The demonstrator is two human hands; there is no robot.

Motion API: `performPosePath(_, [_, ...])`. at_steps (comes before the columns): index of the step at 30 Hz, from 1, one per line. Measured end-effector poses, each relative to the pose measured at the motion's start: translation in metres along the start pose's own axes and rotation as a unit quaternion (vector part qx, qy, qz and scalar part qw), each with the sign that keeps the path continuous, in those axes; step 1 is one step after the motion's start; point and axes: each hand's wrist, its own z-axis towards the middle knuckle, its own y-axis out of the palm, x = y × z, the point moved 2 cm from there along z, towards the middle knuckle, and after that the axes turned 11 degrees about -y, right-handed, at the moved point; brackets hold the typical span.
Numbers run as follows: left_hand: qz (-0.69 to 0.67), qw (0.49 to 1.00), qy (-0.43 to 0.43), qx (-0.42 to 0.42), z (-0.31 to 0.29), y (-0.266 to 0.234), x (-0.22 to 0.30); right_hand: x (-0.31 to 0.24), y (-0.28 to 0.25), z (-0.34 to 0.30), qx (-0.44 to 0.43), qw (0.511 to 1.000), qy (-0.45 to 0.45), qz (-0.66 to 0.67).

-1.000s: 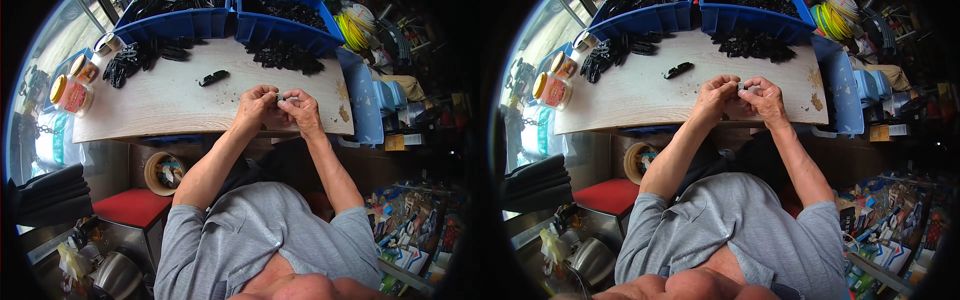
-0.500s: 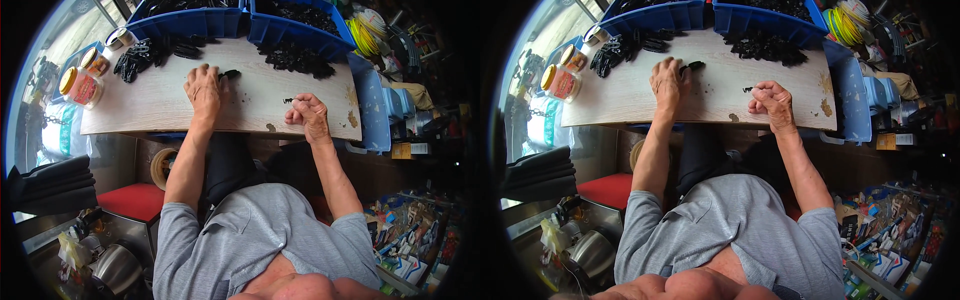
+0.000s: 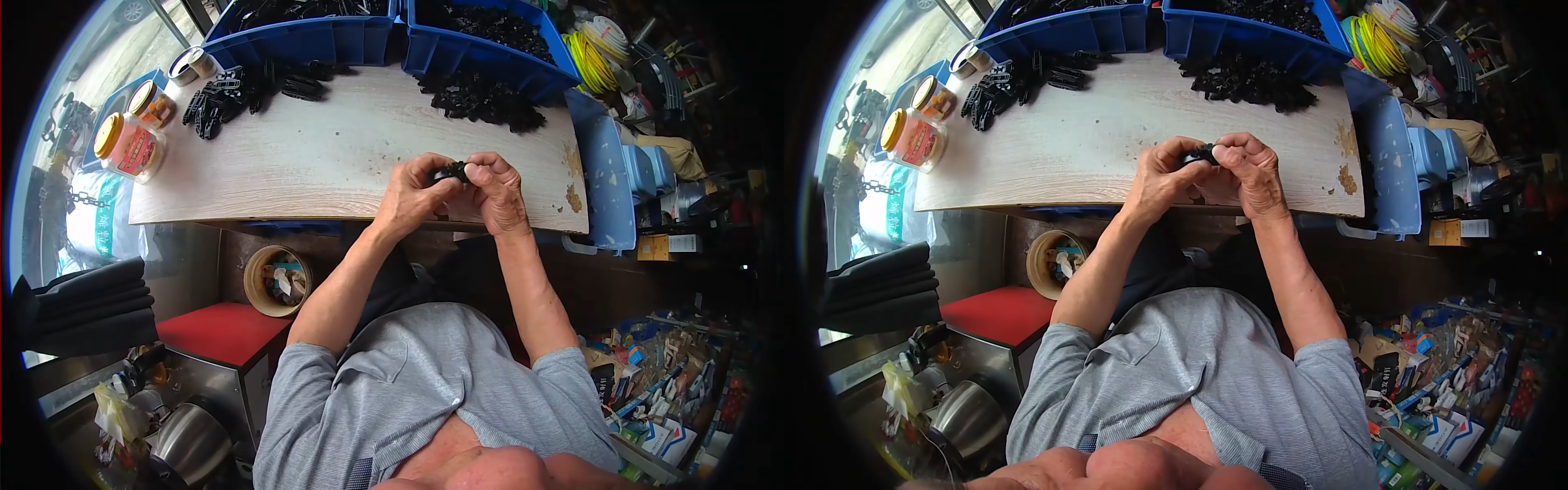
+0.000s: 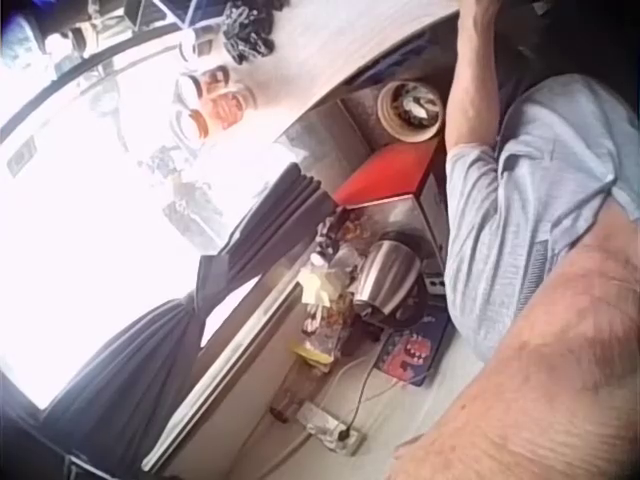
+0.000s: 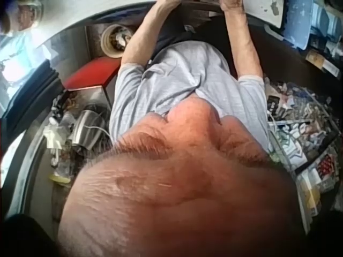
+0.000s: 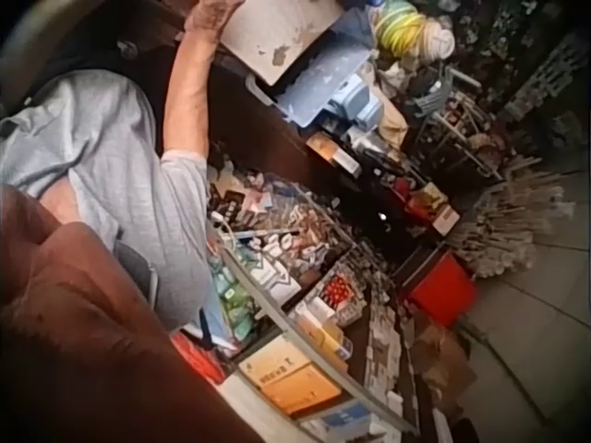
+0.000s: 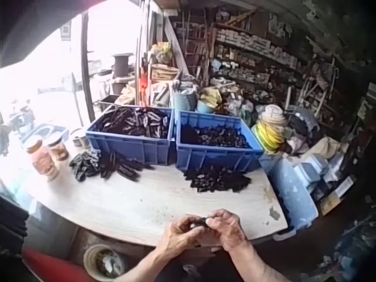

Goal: Assembling small black plastic components by hand at a workbench.

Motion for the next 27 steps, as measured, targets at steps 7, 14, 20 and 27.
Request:
performPosePath(7, [-0.011, 1.000, 0.003, -0.013, 0.004, -0.002, -0.003, 0.003, -0.005, 0.000, -0.020, 0.999, 0.024, -0.030])
performPosePath(14, [-0.061, 0.996, -0.053, 0.030, 0.009, 0.000, 0.002, -0.001, 0.001, -0.001, -0.010, 0.997, 0.074, -0.027])
performPosePath(20, [-0.131, 0.988, -0.056, 0.053, 0.007, -0.003, 0.001, -0.007, 0.012, 0.002, -0.004, 0.987, 0.068, -0.143])
performPosePath(27, [-0.106, 0.992, -0.035, 0.051, 0.002, -0.003, 0.001, -0.005, 0.017, -0.006, -0.057, 0.973, 0.062, -0.215])
